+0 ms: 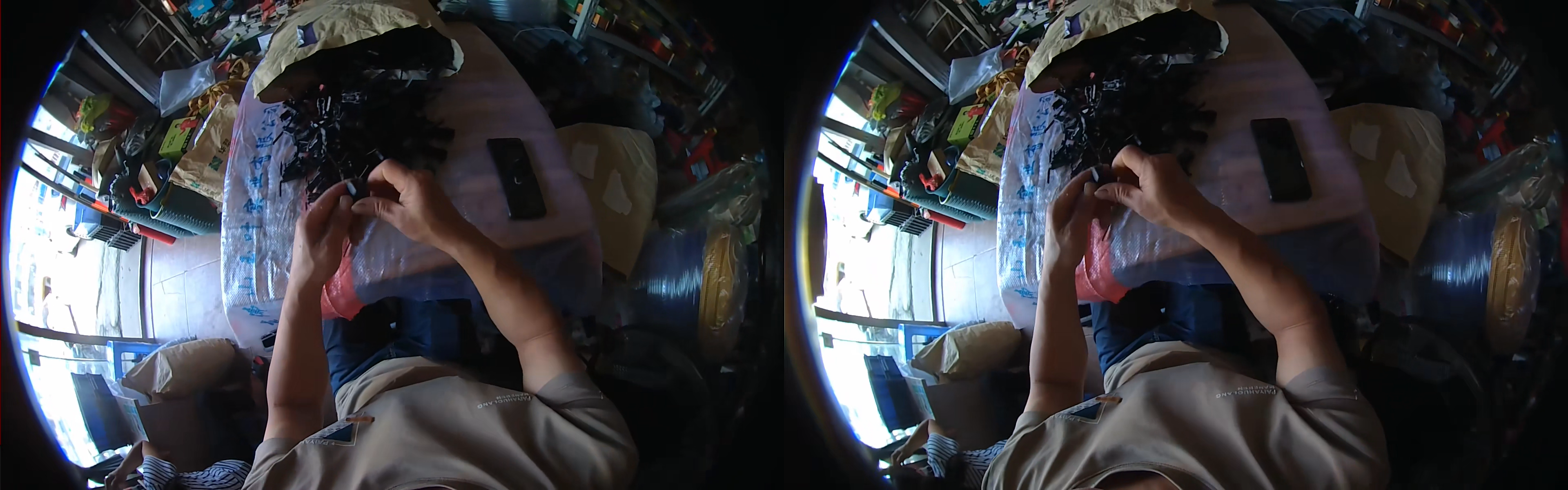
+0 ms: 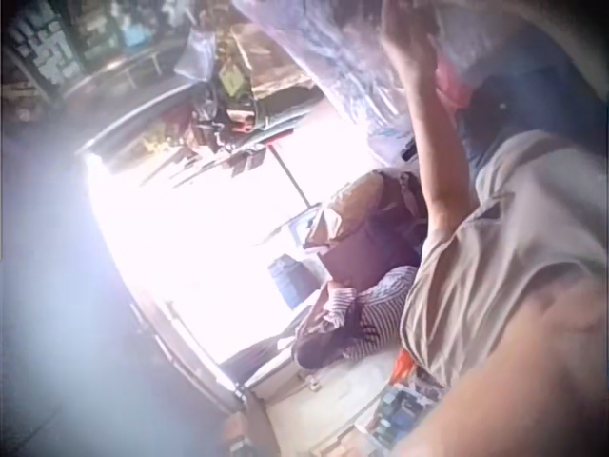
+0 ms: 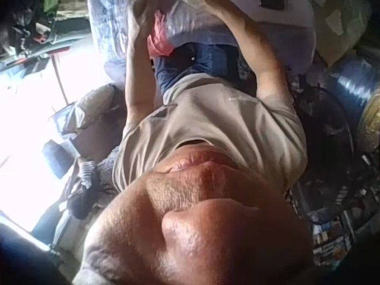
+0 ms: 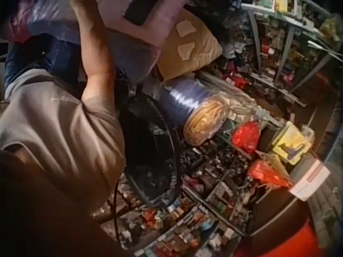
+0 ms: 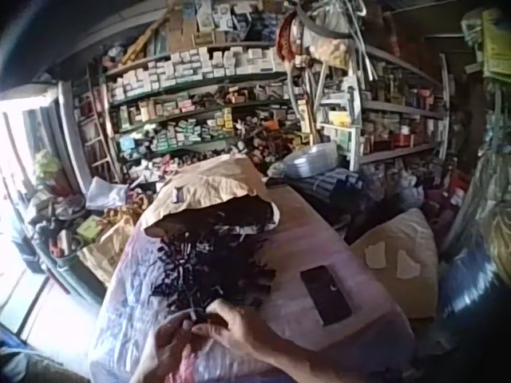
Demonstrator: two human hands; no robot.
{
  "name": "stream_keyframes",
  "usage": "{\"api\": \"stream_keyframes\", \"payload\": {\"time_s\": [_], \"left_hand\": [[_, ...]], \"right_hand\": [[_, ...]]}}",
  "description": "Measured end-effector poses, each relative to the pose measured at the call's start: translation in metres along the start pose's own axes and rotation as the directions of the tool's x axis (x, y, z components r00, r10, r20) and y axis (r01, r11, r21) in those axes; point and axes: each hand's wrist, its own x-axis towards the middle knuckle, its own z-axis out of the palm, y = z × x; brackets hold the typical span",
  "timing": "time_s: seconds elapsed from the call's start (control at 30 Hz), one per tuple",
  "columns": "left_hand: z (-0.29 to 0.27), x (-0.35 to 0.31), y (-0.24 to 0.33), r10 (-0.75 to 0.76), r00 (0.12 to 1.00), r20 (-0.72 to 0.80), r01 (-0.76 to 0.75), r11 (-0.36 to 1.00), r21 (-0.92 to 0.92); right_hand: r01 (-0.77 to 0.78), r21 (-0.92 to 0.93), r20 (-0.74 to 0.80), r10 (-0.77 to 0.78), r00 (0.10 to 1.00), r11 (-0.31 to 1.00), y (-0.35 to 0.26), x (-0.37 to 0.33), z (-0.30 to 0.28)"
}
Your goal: Inspecting and sorting small black plastic components from a pile on a workbench.
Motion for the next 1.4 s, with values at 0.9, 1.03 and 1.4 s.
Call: {"api": "stream_keyframes", "payload": {"time_s": [0.9,1.03,1.4], "left_hand": [[-0.005,0.037,-0.006,-0.200,0.971,0.130,0.236,0.737,-0.633],[-0.026,0.054,-0.017,-0.175,0.978,0.116,0.209,0.764,-0.610],[-0.034,0.089,-0.020,-0.007,0.987,0.162,0.097,0.828,-0.552]], "right_hand": [[0.110,-0.076,-0.096,-0.117,0.988,0.991,-0.002,0.000,0.007],[0.309,-0.213,-0.070,-0.330,0.941,0.927,-0.008,0.017,0.029],[0.142,-0.081,-0.213,-0.157,0.964,0.986,0.029,0.073,0.025]]}}
